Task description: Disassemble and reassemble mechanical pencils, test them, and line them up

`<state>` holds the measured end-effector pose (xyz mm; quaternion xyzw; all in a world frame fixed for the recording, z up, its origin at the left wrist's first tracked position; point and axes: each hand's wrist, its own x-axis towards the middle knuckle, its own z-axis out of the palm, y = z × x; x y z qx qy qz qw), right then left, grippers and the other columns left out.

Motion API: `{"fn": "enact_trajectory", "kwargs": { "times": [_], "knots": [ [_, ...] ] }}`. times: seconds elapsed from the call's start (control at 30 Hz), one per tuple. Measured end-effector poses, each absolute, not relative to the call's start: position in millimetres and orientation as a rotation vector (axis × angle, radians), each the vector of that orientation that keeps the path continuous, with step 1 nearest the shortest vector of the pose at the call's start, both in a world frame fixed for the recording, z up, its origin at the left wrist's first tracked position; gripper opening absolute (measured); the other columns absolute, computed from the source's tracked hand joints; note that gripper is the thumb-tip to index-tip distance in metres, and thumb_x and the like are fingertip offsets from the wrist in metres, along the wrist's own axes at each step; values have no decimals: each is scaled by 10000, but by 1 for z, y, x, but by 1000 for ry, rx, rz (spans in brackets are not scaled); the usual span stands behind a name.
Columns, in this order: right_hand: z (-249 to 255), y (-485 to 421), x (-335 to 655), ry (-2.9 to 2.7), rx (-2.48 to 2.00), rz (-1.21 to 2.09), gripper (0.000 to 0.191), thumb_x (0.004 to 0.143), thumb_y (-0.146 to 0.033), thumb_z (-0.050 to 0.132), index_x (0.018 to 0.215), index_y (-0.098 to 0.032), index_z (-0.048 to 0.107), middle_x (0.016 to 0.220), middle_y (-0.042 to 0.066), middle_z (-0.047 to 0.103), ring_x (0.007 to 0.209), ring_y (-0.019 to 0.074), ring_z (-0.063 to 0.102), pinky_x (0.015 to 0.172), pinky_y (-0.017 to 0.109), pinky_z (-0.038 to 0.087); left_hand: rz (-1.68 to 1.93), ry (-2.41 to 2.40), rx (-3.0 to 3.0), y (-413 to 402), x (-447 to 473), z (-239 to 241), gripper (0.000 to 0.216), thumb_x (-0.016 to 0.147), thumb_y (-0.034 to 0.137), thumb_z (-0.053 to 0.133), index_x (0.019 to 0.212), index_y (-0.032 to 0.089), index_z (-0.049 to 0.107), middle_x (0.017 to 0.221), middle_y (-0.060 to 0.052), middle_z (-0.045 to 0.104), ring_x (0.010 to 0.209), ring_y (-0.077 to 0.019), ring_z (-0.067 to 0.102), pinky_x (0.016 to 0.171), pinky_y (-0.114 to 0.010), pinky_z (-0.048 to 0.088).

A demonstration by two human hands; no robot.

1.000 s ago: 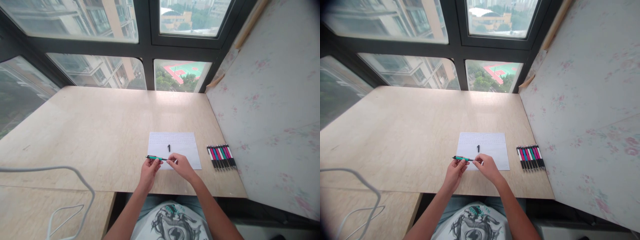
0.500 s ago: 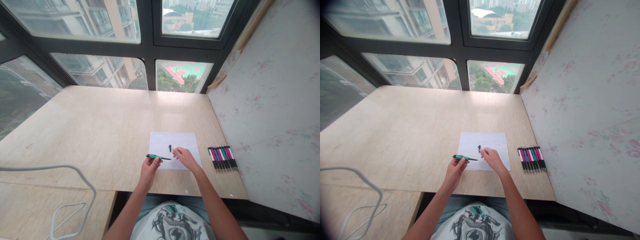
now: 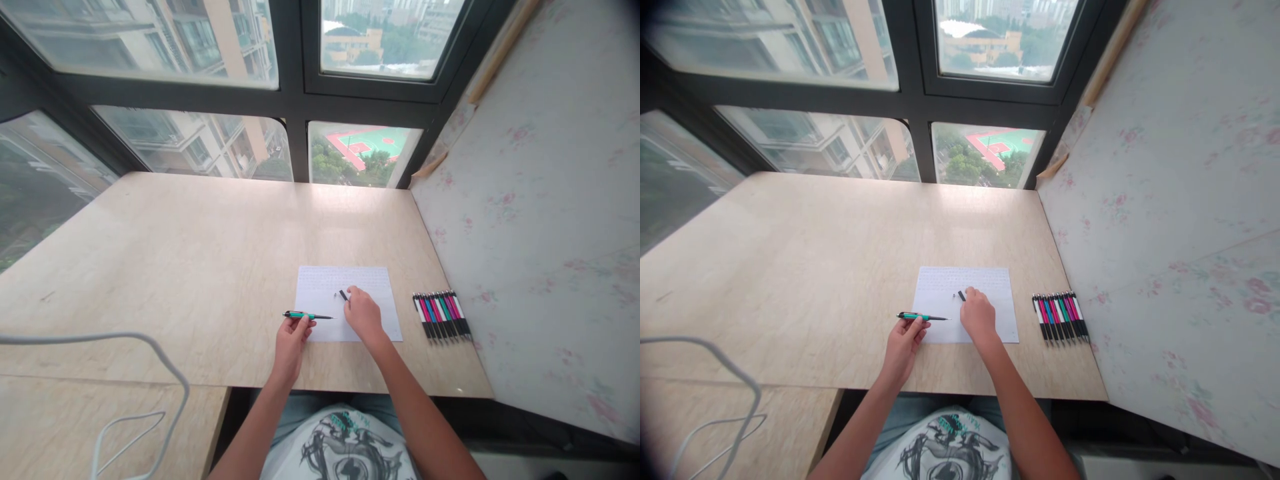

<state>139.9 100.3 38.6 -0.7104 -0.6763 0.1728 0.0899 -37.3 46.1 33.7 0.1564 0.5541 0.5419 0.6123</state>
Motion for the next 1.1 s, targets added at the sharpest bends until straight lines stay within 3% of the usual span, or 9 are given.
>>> {"fn": "enact_trajectory", "kwargs": {
  "times": [0.1,0.3,0.53,1.1],
  "knots": [
    [36,99,149,-1953,-2081,488,301,840,-130,492,1116,-186,598,1002,103,656,945,224,586,706,290,415,1256,1276,379,52,-36,33,325,673,354,797,877,167,628,861,-26,678,807,-144,670,760,-257,477],
    [26,91,172,-1781,-1910,610,172,784,-170,524,865,-195,674,905,64,655,833,194,606,773,307,449,1292,1245,406,66,-32,31,334,667,373,793,870,167,627,872,-40,685,807,-156,672,773,-277,477],
    [31,77,188,-1430,-1653,1051,179,784,-298,562,890,-194,663,885,59,702,815,200,646,679,303,495,1286,1232,397,75,-30,32,360,648,378,808,870,161,626,874,-49,684,799,-155,670,744,-266,479],
    [31,75,175,-1362,-1543,1229,240,775,-383,608,889,-186,684,918,71,708,827,203,637,738,323,507,1189,1191,400,67,-18,28,362,629,362,831,879,164,661,915,-73,718,783,-163,693,677,-243,490]
  ]
}}
